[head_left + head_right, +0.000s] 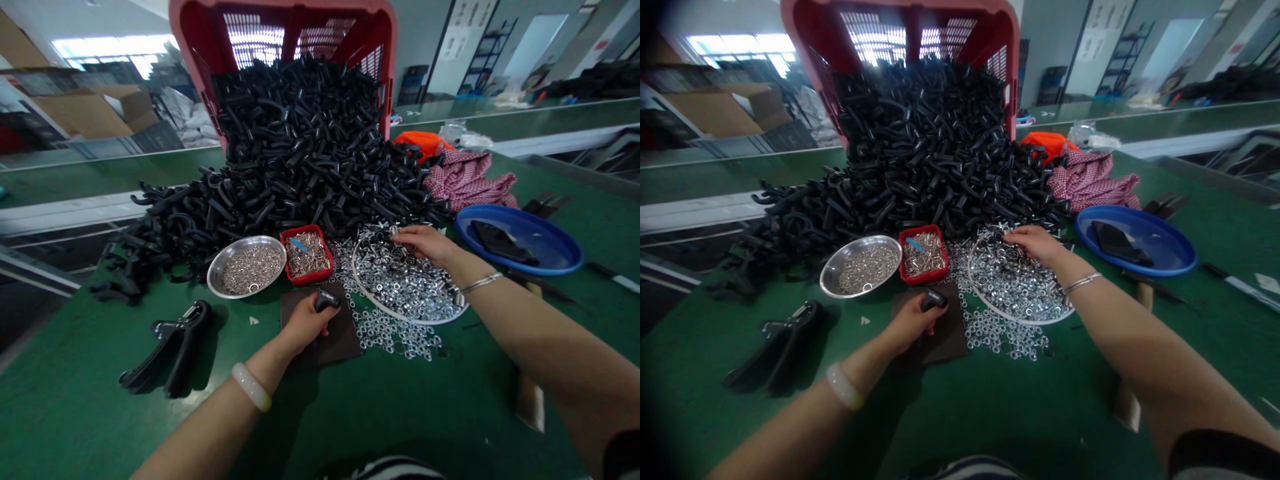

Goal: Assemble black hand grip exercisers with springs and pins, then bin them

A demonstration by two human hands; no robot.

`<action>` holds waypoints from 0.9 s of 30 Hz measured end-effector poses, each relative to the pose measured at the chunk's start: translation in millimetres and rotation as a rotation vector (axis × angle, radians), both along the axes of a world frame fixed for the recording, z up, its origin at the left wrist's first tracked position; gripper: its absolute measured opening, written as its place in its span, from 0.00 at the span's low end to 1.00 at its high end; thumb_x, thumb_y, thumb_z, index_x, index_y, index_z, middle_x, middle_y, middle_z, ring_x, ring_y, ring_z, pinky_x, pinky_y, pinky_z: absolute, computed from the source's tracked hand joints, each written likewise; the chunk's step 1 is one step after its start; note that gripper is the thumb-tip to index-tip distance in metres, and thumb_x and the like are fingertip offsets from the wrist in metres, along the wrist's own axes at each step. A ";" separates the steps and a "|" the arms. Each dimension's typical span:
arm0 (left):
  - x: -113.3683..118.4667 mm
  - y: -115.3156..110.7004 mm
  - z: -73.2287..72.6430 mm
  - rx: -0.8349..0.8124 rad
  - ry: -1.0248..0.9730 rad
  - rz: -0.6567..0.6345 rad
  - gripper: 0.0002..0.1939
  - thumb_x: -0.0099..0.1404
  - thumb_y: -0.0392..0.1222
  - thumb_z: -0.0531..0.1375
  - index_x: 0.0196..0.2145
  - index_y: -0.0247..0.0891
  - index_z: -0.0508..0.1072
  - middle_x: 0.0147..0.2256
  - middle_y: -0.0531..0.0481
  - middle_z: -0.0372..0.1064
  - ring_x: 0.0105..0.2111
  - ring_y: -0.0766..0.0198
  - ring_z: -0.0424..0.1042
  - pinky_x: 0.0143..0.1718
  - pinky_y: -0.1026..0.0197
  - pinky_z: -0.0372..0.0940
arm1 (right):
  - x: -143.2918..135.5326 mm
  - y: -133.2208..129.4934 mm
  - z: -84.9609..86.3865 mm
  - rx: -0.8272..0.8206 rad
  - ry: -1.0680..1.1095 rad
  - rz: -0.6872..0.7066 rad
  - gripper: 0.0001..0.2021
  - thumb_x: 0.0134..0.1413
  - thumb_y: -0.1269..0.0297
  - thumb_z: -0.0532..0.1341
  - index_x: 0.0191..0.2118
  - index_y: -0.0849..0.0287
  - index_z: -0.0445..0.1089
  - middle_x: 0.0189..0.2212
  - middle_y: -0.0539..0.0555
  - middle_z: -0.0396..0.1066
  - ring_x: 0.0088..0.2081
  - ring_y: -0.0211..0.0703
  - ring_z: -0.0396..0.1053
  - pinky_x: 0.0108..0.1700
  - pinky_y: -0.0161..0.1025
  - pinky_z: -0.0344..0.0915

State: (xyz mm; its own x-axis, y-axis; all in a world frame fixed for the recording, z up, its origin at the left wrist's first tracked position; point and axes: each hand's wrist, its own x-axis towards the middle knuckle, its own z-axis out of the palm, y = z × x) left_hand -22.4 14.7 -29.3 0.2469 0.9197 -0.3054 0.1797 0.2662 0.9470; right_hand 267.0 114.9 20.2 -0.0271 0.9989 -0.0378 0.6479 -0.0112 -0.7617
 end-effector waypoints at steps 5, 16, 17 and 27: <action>14.1 8.0 5.1 -0.038 0.139 -0.117 0.07 0.55 0.42 0.57 0.27 0.37 0.63 0.15 0.59 0.58 0.13 0.71 0.59 0.16 0.69 0.54 | -1.4 -17.6 2.1 -0.162 0.622 -0.038 0.15 0.34 0.58 0.67 0.28 0.62 0.67 0.22 0.50 0.63 0.19 0.28 0.52 0.16 0.28 0.36; 58.7 21.0 10.7 0.520 0.676 -0.369 0.04 0.44 0.33 0.62 0.20 0.40 0.70 0.24 0.48 0.66 0.29 0.56 0.68 0.33 0.59 0.61 | -14.4 -87.7 19.6 -0.316 0.800 -0.007 0.17 0.42 0.62 0.63 0.41 0.57 0.66 0.24 0.52 0.70 0.21 0.33 0.62 0.15 0.28 0.46; 60.4 18.5 10.3 0.520 0.680 -0.356 0.05 0.44 0.33 0.61 0.21 0.41 0.71 0.26 0.48 0.67 0.31 0.55 0.69 0.34 0.59 0.61 | -14.5 -92.2 18.2 -0.308 0.813 -0.024 0.17 0.41 0.62 0.64 0.41 0.57 0.66 0.23 0.52 0.70 0.20 0.33 0.62 0.15 0.28 0.45; 55.1 13.2 9.1 0.344 0.422 -0.184 0.07 0.45 0.33 0.64 0.25 0.39 0.69 0.26 0.50 0.68 0.31 0.59 0.68 0.35 0.61 0.61 | -39.4 -114.5 -1.5 -0.227 0.934 -0.083 0.13 0.43 0.59 0.65 0.35 0.59 0.67 0.35 0.54 0.71 0.28 0.32 0.65 0.19 0.28 0.53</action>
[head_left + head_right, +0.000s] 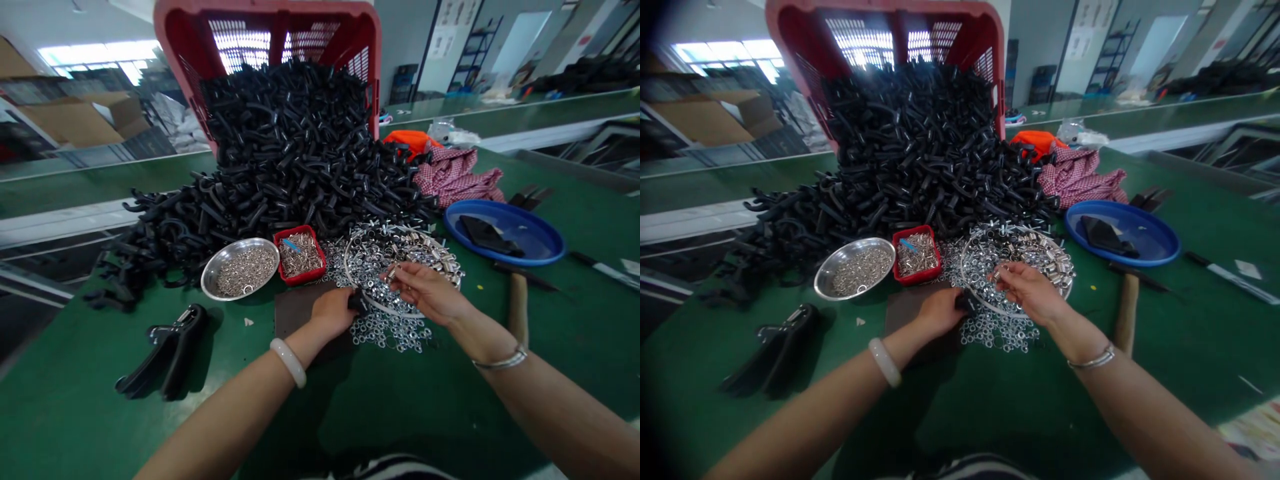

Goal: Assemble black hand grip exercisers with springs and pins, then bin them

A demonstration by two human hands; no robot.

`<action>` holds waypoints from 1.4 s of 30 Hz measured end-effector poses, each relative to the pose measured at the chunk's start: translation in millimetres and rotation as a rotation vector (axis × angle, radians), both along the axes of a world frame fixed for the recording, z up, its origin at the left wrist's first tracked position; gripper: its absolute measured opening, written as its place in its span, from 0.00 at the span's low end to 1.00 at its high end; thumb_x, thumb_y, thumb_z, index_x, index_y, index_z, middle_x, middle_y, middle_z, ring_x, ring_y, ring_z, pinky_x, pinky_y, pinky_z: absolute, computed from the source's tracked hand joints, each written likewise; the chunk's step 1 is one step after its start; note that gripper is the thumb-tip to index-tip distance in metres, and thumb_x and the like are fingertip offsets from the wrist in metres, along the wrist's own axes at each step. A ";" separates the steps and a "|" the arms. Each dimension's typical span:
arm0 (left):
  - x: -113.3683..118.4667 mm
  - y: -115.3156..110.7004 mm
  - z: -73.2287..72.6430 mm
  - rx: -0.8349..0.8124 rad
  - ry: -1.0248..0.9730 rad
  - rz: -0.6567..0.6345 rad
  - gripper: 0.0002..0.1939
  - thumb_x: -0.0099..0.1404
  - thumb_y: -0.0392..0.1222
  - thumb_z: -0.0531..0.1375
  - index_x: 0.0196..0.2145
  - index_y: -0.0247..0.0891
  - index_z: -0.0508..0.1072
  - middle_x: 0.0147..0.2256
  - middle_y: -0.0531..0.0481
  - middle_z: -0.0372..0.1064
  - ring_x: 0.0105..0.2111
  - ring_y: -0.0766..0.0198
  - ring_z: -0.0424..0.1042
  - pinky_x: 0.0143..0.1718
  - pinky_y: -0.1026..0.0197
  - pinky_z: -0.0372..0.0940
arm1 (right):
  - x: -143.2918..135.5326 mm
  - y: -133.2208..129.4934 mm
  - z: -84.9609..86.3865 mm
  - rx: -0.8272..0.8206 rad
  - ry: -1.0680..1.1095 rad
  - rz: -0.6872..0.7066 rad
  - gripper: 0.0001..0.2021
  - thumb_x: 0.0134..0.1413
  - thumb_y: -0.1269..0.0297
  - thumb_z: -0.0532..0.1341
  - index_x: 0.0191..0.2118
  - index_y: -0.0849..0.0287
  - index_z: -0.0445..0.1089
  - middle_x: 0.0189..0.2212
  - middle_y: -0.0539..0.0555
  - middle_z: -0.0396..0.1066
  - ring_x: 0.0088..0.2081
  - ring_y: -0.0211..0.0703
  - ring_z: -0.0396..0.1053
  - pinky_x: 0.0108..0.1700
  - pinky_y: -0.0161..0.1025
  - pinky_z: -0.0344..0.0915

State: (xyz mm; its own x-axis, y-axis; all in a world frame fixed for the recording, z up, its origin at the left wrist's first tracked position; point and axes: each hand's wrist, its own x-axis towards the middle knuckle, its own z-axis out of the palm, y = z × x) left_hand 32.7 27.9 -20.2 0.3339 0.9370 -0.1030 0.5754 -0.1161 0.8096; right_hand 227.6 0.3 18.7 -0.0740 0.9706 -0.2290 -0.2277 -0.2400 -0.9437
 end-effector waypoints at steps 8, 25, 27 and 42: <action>-10.3 -14.6 23.2 -0.643 -0.928 0.317 0.16 0.44 0.36 0.67 0.31 0.34 0.68 0.26 0.53 0.66 0.24 0.71 0.66 0.25 0.67 0.62 | -50.6 -1.0 3.5 0.068 0.014 -0.053 0.14 0.38 0.60 0.67 0.33 0.58 0.67 0.27 0.50 0.68 0.25 0.32 0.64 0.19 0.28 0.54; -25.2 -24.1 16.1 -0.358 -0.915 0.277 0.16 0.43 0.36 0.67 0.30 0.33 0.67 0.26 0.54 0.68 0.26 0.69 0.66 0.33 0.63 0.62 | -77.4 3.1 -6.8 -0.019 -0.010 -0.069 0.17 0.35 0.53 0.68 0.26 0.59 0.64 0.15 0.44 0.59 0.16 0.27 0.54 0.13 0.26 0.44; -25.9 -24.5 15.7 -0.288 -0.866 0.261 0.14 0.45 0.35 0.65 0.30 0.34 0.67 0.28 0.53 0.69 0.28 0.68 0.67 0.35 0.63 0.62 | -77.8 3.4 -7.8 -0.028 -0.019 -0.063 0.18 0.35 0.52 0.68 0.25 0.59 0.63 0.14 0.44 0.58 0.15 0.26 0.52 0.13 0.26 0.43; -27.5 -25.0 -2.1 -0.292 -0.973 0.265 0.11 0.46 0.36 0.66 0.27 0.34 0.67 0.24 0.54 0.66 0.26 0.70 0.64 0.32 0.65 0.60 | -78.1 11.6 -6.4 0.114 -0.408 0.048 0.18 0.43 0.46 0.60 0.29 0.58 0.60 0.21 0.49 0.65 0.24 0.37 0.65 0.19 0.32 0.55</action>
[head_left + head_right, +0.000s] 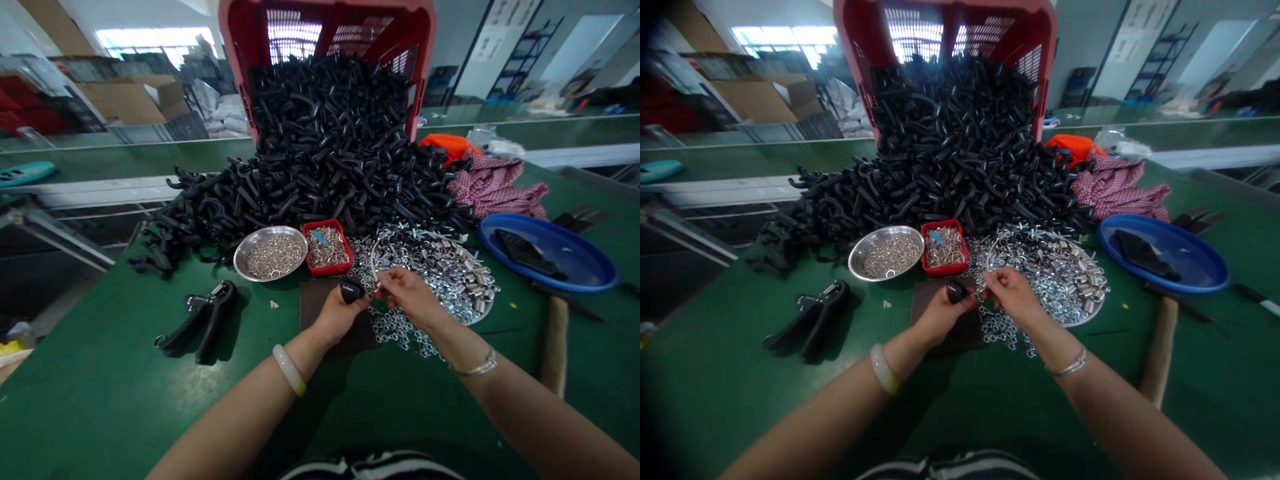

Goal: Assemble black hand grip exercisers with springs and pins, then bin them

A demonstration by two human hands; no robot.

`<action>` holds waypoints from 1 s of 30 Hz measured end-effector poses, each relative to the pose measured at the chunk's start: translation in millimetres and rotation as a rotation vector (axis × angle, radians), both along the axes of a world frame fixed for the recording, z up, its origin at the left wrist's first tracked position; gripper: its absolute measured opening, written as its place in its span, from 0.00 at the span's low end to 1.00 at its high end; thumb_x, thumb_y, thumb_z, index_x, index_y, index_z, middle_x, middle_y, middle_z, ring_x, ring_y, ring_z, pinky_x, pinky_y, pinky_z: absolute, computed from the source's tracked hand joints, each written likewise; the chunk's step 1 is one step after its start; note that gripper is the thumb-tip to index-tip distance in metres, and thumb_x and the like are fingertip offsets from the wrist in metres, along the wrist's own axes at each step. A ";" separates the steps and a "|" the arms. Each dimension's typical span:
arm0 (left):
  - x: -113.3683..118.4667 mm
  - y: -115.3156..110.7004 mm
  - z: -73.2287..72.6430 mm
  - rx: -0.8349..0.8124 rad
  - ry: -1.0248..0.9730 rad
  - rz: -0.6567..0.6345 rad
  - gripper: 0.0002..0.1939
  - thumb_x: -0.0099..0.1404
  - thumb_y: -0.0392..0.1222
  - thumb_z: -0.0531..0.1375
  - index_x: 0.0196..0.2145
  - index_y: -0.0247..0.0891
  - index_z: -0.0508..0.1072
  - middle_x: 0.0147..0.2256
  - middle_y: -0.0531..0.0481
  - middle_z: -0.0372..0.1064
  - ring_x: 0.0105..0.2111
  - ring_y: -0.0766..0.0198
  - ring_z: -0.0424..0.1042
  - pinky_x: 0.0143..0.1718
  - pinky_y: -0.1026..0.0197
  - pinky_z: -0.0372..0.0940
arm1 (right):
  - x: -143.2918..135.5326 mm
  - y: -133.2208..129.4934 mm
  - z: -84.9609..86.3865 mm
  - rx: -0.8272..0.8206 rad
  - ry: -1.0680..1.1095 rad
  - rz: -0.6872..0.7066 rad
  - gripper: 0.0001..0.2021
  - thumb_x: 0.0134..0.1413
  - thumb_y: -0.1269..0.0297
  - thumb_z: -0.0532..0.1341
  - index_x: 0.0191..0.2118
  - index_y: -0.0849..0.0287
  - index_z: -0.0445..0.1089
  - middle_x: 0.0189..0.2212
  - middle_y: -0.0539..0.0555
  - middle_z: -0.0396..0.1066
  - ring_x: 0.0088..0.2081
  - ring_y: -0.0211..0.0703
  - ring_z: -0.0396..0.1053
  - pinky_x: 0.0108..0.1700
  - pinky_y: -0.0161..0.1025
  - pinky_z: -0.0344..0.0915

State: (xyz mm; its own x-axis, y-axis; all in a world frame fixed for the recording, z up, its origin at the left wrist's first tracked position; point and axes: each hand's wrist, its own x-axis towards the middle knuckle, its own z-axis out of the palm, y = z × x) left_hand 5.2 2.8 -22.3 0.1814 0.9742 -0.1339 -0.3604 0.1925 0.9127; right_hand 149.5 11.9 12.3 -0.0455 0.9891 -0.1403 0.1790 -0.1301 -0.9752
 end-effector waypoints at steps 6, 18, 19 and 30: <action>-9.5 -4.8 11.4 -0.450 -0.273 -0.170 0.09 0.52 0.32 0.61 0.30 0.34 0.64 0.24 0.52 0.63 0.23 0.71 0.65 0.24 0.69 0.61 | -5.0 -9.3 11.8 0.477 -0.333 0.076 0.11 0.50 0.56 0.59 0.35 0.57 0.63 0.26 0.50 0.67 0.25 0.36 0.64 0.26 0.35 0.60; -14.0 -10.2 17.1 -0.677 -0.432 -0.427 0.02 0.57 0.33 0.52 0.27 0.33 0.60 0.22 0.54 0.55 0.17 0.76 0.54 0.13 0.76 0.51 | -18.9 -5.2 25.7 0.509 -0.402 0.170 0.11 0.49 0.55 0.60 0.34 0.57 0.64 0.28 0.50 0.68 0.27 0.36 0.65 0.29 0.36 0.62; -14.7 -10.7 17.5 -0.663 -0.427 -0.435 0.02 0.55 0.32 0.52 0.27 0.34 0.59 0.22 0.54 0.54 0.16 0.77 0.53 0.13 0.77 0.49 | -18.4 -3.9 25.0 0.504 -0.418 0.179 0.11 0.49 0.54 0.60 0.33 0.57 0.64 0.28 0.50 0.68 0.28 0.36 0.66 0.31 0.36 0.63; -33.8 -8.5 21.1 -0.510 -0.642 -0.617 0.11 0.48 0.31 0.56 0.32 0.35 0.61 0.24 0.55 0.51 0.17 0.77 0.50 0.13 0.77 0.45 | 6.9 30.5 1.6 -0.041 -0.304 0.226 0.17 0.49 0.47 0.55 0.31 0.59 0.64 0.25 0.53 0.70 0.22 0.37 0.65 0.20 0.34 0.58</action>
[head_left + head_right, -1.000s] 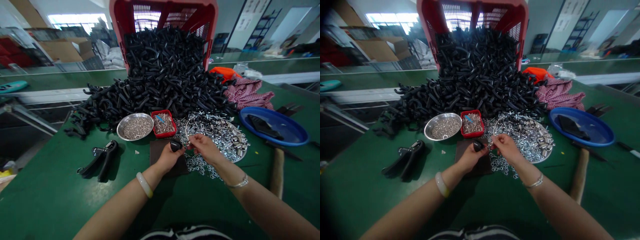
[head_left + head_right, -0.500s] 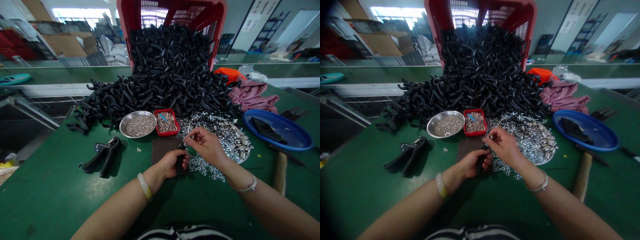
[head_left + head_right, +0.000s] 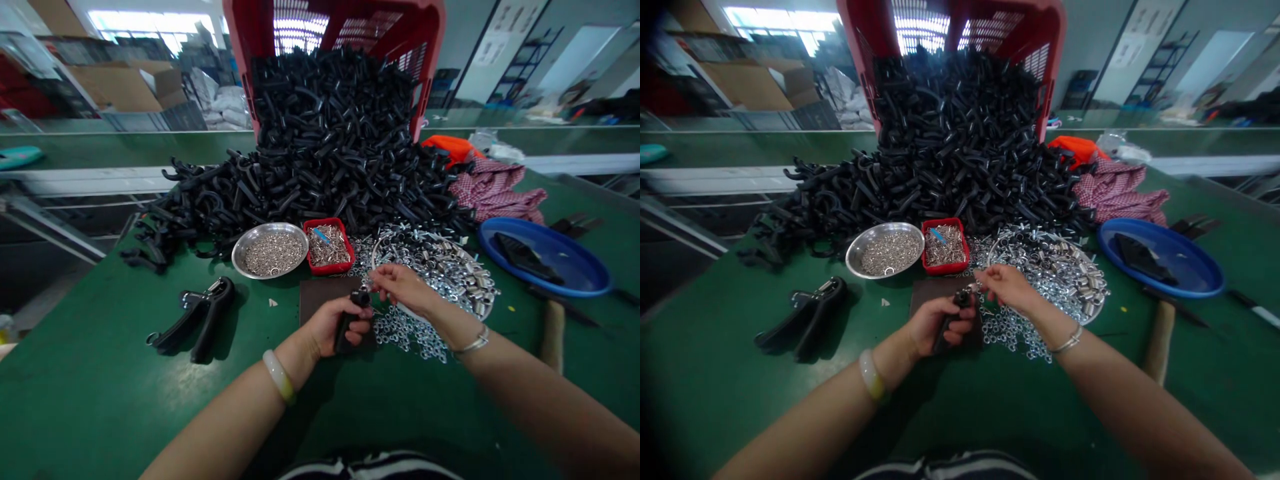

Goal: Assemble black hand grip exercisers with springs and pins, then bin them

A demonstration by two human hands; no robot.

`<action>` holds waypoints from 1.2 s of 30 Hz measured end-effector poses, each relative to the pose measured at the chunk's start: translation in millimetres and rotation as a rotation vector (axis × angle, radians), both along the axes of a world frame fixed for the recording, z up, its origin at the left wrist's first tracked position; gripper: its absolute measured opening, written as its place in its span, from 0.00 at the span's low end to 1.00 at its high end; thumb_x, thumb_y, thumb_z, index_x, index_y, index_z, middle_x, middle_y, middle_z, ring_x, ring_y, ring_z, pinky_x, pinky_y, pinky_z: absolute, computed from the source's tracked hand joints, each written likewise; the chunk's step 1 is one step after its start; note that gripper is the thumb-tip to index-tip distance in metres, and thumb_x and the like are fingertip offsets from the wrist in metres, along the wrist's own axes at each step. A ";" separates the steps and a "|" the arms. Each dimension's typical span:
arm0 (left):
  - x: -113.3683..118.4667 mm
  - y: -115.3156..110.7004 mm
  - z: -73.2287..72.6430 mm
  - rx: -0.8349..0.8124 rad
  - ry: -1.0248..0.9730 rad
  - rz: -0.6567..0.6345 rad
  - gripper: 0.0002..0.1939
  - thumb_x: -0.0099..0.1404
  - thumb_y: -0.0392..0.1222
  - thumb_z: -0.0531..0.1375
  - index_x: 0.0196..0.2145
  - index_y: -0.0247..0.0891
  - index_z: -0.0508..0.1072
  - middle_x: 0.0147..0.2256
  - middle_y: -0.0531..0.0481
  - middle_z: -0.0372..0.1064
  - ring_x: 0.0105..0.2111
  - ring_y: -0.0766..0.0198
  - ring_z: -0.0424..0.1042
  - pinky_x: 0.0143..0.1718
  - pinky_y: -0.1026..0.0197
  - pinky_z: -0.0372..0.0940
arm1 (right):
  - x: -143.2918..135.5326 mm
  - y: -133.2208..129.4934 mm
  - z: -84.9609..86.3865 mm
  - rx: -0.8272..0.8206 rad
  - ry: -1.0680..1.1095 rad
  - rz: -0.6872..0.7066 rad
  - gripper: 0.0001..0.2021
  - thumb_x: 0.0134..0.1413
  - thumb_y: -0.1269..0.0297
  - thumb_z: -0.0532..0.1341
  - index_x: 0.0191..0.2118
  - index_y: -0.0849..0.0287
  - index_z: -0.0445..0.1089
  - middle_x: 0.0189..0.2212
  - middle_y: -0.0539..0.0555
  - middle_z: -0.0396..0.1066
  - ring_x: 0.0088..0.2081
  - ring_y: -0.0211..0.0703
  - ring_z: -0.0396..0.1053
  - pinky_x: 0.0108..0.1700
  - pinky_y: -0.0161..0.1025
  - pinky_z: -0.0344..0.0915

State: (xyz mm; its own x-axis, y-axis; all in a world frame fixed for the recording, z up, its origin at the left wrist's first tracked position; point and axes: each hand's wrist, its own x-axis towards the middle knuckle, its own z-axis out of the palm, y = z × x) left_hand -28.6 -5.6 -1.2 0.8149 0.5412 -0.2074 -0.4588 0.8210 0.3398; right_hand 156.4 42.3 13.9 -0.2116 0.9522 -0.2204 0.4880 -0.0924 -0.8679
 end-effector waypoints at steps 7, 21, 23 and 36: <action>-1.4 19.8 -11.2 -0.214 0.048 0.212 0.12 0.59 0.49 0.53 0.29 0.35 0.60 0.23 0.56 0.52 0.17 0.76 0.51 0.12 0.76 0.48 | 55.2 30.7 9.7 0.583 -0.971 0.079 0.12 0.52 0.62 0.53 0.37 0.56 0.72 0.35 0.56 0.71 0.36 0.46 0.67 0.35 0.41 0.61; 5.8 22.0 -20.9 -0.229 0.124 0.200 0.13 0.61 0.49 0.52 0.28 0.36 0.59 0.21 0.57 0.51 0.15 0.77 0.52 0.11 0.76 0.47 | 51.8 36.3 17.5 0.618 -0.617 -0.023 0.10 0.50 0.60 0.57 0.31 0.58 0.73 0.33 0.54 0.72 0.37 0.45 0.68 0.41 0.43 0.63; 7.5 23.0 -21.2 -0.225 0.127 0.193 0.12 0.61 0.48 0.53 0.28 0.36 0.59 0.21 0.57 0.52 0.15 0.77 0.52 0.11 0.76 0.47 | 31.6 18.0 19.2 0.594 -0.417 0.033 0.08 0.50 0.60 0.57 0.31 0.57 0.72 0.34 0.53 0.73 0.37 0.43 0.69 0.42 0.42 0.64; 8.4 16.3 -21.8 -0.137 0.287 0.312 0.12 0.60 0.47 0.57 0.29 0.35 0.63 0.23 0.56 0.58 0.14 0.80 0.54 0.12 0.77 0.48 | -35.6 -19.4 -2.1 0.629 -0.577 0.232 0.09 0.55 0.64 0.55 0.38 0.59 0.71 0.34 0.56 0.72 0.37 0.45 0.69 0.40 0.40 0.63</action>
State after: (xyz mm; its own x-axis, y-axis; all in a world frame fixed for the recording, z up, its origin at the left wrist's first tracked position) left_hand -20.2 10.7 -22.9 0.5162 0.7035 -0.4886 -0.5944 0.7049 0.3870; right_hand 120.7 23.0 11.8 -0.4323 0.8798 0.1979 0.8126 0.4752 -0.3374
